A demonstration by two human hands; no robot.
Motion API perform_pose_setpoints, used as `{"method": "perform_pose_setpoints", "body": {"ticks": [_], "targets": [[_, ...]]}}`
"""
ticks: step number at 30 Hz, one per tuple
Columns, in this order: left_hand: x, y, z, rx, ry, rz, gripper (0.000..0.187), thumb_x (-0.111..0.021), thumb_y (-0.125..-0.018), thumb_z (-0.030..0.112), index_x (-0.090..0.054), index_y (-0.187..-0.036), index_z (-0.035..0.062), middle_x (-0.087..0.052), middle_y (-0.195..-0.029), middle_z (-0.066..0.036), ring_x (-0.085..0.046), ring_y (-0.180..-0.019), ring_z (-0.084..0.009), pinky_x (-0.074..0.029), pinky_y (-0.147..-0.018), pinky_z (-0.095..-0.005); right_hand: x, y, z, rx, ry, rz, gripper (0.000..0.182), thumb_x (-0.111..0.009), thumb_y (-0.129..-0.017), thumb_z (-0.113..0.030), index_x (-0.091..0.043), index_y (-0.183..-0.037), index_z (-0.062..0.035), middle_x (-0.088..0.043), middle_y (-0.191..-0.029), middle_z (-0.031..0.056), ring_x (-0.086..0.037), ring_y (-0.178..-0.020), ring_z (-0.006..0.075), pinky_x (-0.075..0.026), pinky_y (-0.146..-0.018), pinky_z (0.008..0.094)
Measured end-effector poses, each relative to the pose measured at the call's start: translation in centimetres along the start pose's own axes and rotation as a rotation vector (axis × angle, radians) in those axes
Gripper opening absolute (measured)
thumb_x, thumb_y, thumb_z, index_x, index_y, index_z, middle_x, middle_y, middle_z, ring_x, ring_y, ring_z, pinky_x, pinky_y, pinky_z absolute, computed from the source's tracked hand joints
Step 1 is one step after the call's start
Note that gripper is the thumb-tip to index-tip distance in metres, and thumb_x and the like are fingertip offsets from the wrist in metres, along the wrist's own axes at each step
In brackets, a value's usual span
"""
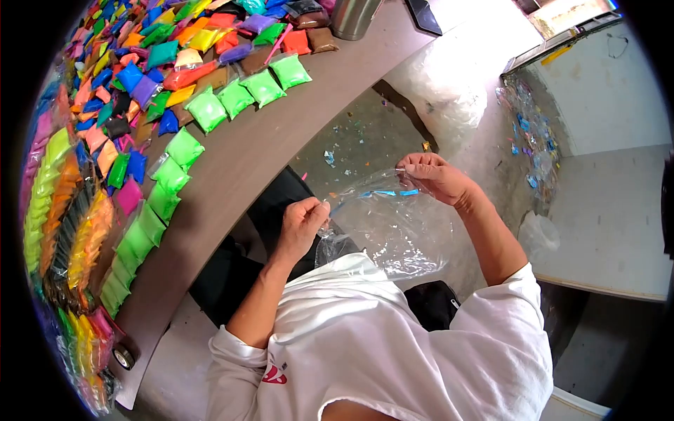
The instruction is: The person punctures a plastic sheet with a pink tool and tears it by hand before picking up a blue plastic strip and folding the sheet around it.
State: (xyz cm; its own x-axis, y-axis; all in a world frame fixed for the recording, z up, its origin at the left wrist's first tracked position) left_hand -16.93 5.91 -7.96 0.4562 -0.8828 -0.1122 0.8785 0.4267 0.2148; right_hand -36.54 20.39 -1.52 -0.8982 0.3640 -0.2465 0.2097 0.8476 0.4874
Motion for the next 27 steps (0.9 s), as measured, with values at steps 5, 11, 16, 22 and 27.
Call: {"method": "perform_pose_setpoints", "body": {"ticks": [5, 11, 16, 22, 27], "targets": [[0.1, 0.0, 0.4, 0.009, 0.015, -0.009, 0.031, -0.056, -0.096, 0.019, -0.061, -0.072, -0.0013, -0.060, -0.067, -0.003, -0.055, -0.063, -0.0100, -0.045, -0.062, -0.0264, 0.8, 1.0, 1.2, -0.105, 0.160, -0.077, 0.020, -0.071, -0.091, -0.023, -0.065, -0.098, -0.0048, -0.060, -0.083, -0.0026, -0.056, -0.080, 0.0069, -0.044, -0.066, 0.0232], [0.3, -0.2, -0.3, -0.002, 0.058, -0.022, 0.032, -0.060, -0.094, 0.023, -0.061, -0.073, -0.0013, -0.061, -0.066, -0.003, -0.055, -0.063, -0.0070, -0.044, -0.061, -0.0238, 2.0, 1.5, 2.1, -0.249, 0.233, 0.113, 0.016, -0.068, -0.094, -0.021, -0.065, -0.094, -0.0057, -0.063, -0.085, -0.0016, -0.060, -0.078, 0.0097, -0.050, -0.074, 0.0256], [-0.3, -0.3, -0.8, 0.030, 0.067, -0.059, 0.029, -0.060, -0.094, 0.021, -0.062, -0.075, -0.0009, -0.060, -0.068, -0.001, -0.053, -0.065, -0.0077, -0.043, -0.063, -0.0241, 0.0, 0.7, 0.4, -0.044, -0.076, 0.060, 0.012, -0.062, -0.099, -0.016, -0.064, -0.102, -0.0040, -0.065, -0.089, 0.0000, -0.062, -0.078, 0.0100, -0.051, -0.073, 0.0247], [-0.1, -0.1, -0.9, 0.042, 0.078, -0.114, 0.030, -0.063, -0.093, 0.026, -0.065, -0.080, -0.0011, -0.059, -0.069, 0.001, -0.050, -0.064, -0.0055, -0.041, -0.060, -0.0227, 0.7, 0.0, -0.2, 0.027, 0.050, 0.000, 0.017, -0.067, -0.095, -0.018, -0.066, -0.104, -0.0034, -0.067, -0.093, 0.0004, -0.062, -0.085, 0.0101, -0.052, -0.079, 0.0259], [0.7, -0.2, -0.4, 0.043, 0.021, -0.083, 0.026, -0.062, -0.093, 0.023, -0.065, -0.081, -0.0006, -0.062, -0.072, -0.001, -0.056, -0.069, -0.0087, -0.045, -0.068, -0.0253, 1.7, 0.2, -0.7, -0.038, 0.260, 0.033, 0.018, -0.069, -0.095, -0.022, -0.068, -0.101, -0.0051, -0.067, -0.094, -0.0001, -0.061, -0.084, 0.0103, -0.052, -0.077, 0.0257]]}}
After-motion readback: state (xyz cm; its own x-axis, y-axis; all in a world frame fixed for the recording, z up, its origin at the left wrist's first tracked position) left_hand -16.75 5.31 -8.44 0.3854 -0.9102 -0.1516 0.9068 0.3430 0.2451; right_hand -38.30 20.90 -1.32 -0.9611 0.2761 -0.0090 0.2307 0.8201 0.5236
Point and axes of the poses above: each hand's wrist, its own y-axis away from the middle knuckle, its own x-axis out of the back of the hand, z = x × y, the point moved 8 cm from there along -y, towards the middle knuckle
